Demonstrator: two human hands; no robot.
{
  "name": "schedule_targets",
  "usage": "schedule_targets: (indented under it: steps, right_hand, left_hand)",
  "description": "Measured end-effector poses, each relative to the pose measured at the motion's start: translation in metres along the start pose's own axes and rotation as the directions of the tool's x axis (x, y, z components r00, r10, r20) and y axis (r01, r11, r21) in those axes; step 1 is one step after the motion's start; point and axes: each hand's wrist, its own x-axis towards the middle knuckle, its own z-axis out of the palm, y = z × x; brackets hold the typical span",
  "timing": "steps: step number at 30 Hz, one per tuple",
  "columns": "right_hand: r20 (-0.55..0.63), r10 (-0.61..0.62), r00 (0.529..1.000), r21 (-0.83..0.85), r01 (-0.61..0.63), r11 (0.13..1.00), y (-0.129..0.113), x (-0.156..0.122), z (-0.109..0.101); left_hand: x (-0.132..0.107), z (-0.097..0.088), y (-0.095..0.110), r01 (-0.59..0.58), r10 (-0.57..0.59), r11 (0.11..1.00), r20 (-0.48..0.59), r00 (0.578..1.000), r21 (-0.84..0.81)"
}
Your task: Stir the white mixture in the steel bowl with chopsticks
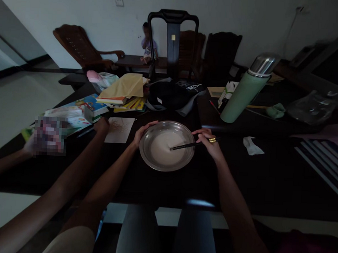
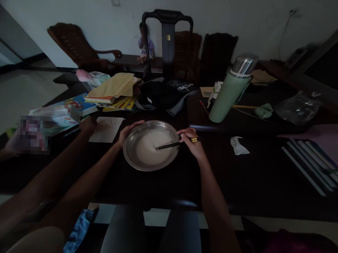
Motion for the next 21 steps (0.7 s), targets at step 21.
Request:
schedule_targets:
  steps: [21]
  right_hand:
    - [-0.059,0.025,0.998,-0.046,-0.028,0.999,-0.001,0.001,-0.003]
  left_hand:
    - [-0.002,-0.063,0.062,-0.086,0.087,0.996,-0.041,0.995,0.028]
